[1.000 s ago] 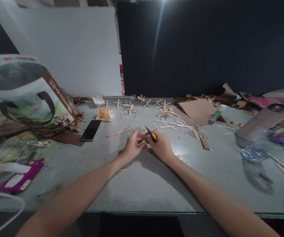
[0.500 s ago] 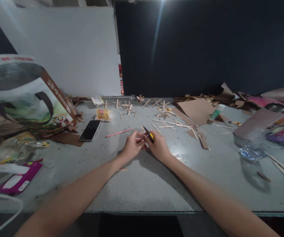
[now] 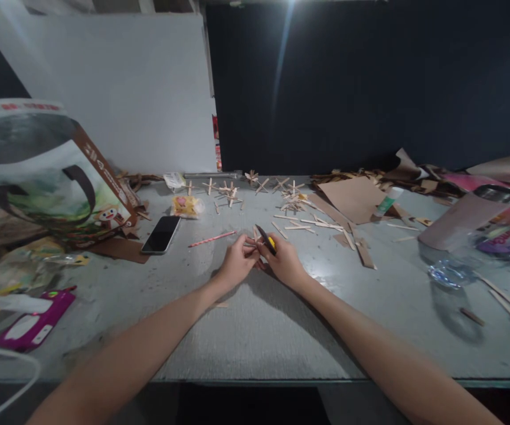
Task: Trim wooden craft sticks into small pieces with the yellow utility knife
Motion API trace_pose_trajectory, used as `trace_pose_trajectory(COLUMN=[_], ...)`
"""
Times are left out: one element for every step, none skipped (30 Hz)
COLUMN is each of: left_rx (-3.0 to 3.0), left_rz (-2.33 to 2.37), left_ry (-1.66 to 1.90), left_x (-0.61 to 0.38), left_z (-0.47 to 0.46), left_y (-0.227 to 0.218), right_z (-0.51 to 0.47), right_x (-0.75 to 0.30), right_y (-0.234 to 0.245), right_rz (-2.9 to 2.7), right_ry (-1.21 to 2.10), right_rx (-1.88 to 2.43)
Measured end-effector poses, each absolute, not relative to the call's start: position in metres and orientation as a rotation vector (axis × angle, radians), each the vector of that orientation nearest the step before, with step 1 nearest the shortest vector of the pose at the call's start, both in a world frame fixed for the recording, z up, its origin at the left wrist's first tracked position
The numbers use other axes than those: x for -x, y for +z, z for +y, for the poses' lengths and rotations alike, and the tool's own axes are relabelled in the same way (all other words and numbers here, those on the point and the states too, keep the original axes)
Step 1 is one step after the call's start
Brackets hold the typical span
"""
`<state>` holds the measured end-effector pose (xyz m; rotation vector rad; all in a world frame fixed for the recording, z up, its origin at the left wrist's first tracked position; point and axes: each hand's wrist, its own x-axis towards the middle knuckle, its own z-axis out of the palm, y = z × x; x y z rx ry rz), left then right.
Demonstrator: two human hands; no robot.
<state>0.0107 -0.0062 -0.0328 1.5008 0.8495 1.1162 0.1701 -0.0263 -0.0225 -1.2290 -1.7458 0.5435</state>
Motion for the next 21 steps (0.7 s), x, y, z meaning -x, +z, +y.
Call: trace_pose_trajectory(left_rx=[-1.494, -1.485, -1.477, -1.468, -1.462, -1.457, -1.454, -1.451, -1.448, -1.444, -1.439, -1.433, -1.426, -1.417, -1.406, -1.394, -1.381, -1.370, -1.364, -1.361, -1.361], left_rz=[0.845, 0.839, 0.831, 0.823, 0.816, 0.811, 0.811, 0.818, 0.830, 0.847, 0.866, 0.885, 0.898, 0.906, 0.908, 0.907, 0.904, 0.899, 0.893, 0.887, 0.881], left_ry=[1.118, 1.120, 1.123, 1.125, 1.126, 1.127, 1.130, 1.135, 1.144, 1.153, 1.166, 1.181, 1.197, 1.213, 1.229, 1.246, 1.262, 1.274, 1.286, 1.295, 1.301], left_x=[-0.011, -0.011, -0.010, -0.010, -0.010, -0.009, -0.009, -0.008, -0.007, -0.007, -0.006, -0.006, -0.006, -0.005, -0.005, -0.005, -0.005, -0.004, -0.004, -0.003, -0.003], left_z=[-0.006, -0.006, -0.005, -0.005, -0.004, -0.004, -0.003, -0.002, -0.001, 0.000, 0.002, 0.003, 0.004, 0.005, 0.006, 0.007, 0.007, 0.007, 0.007, 0.008, 0.008], left_y=[-0.033, -0.033, -0.033, -0.033, -0.033, -0.032, -0.032, -0.032, -0.031, -0.031, -0.031, -0.031, -0.031, -0.032, -0.033, -0.033, -0.034, -0.034, -0.035, -0.035, -0.035], right_z=[-0.026, -0.027, -0.027, -0.027, -0.027, -0.027, -0.027, -0.028, -0.028, -0.028, -0.029, -0.030, -0.031, -0.032, -0.032, -0.033, -0.034, -0.034, -0.034, -0.033, -0.033], right_x=[-0.170, -0.170, -0.169, -0.169, -0.169, -0.169, -0.169, -0.170, -0.170, -0.171, -0.173, -0.174, -0.175, -0.176, -0.178, -0.179, -0.180, -0.181, -0.182, -0.183, -0.184], right_y=[-0.022, -0.022, -0.021, -0.021, -0.021, -0.021, -0.022, -0.022, -0.021, -0.021, -0.020, -0.019, -0.018, -0.017, -0.016, -0.016, -0.015, -0.015, -0.015, -0.015, -0.015], right_rz=[-1.755, -1.765, -1.773, -1.778, -1.773, -1.761, -1.744, -1.724, -1.704, -1.690, -1.686, -1.693, -1.709, -1.730, -1.754, -1.779, -1.801, -1.823, -1.849, -1.877, -1.905], right_ry=[0.538, 0.536, 0.538, 0.539, 0.535, 0.527, 0.517, 0.508, 0.499, 0.491, 0.484, 0.476, 0.467, 0.457, 0.450, 0.448, 0.448, 0.445, 0.434, 0.411, 0.376], right_rx=[1.233, 1.233, 1.228, 1.221, 1.215, 1.212, 1.212, 1.216, 1.221, 1.227, 1.234, 1.240, 1.248, 1.257, 1.267, 1.274, 1.278, 1.278, 1.270, 1.257, 1.242])
